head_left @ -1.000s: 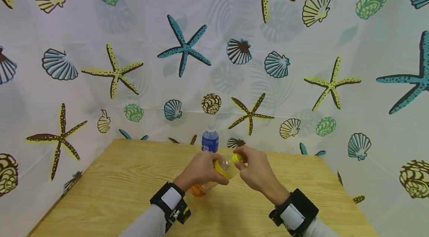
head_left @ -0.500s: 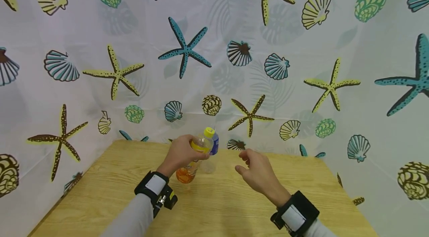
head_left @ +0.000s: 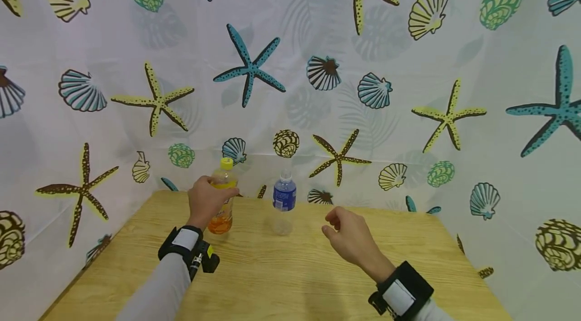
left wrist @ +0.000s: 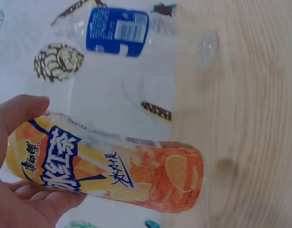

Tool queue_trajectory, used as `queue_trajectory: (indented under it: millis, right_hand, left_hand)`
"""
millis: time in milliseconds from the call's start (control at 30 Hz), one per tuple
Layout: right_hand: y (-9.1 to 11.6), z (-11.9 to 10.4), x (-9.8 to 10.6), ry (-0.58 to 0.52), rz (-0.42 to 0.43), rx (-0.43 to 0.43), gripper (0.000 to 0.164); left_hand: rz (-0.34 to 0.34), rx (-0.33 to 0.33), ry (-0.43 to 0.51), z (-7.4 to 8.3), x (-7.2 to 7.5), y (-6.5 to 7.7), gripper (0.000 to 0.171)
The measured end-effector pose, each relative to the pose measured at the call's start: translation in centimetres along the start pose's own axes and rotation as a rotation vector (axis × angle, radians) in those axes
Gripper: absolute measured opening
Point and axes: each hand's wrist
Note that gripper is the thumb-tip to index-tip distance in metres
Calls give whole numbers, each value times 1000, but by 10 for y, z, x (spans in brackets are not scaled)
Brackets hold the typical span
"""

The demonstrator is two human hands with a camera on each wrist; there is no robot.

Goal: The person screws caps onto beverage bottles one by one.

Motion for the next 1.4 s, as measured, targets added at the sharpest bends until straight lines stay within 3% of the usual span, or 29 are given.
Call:
queue_trajectory:
  millis: [100, 533, 700, 1033, 1400]
  right_hand:
    - [0, 1, -1, -3, 3, 2, 16]
    - [2, 1, -3, -21, -11, -3, 13]
    - [2, 1, -4, -35, -19, -11, 13]
    - [2, 2, -5, -29, -28, -7, 12]
    - [3, 3, -6, -27, -41, -13, 12]
  left_hand:
    - [35, 29, 2, -11, 8, -3, 76]
    - [56, 147, 12, -38, 35, -6, 80]
    - [22, 194, 12, -45, 40, -6, 81]
    - [-89, 222, -61, -46, 49, -11, 82]
    - [-120, 218, -127, -49, 57, -15, 83]
Point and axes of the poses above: each hand's wrist, its own y-axis away from the middle knuckle, its own x-axis out of the back of the hand, z = x × y, and after that the axes turned 6 degrees about y, right-handed
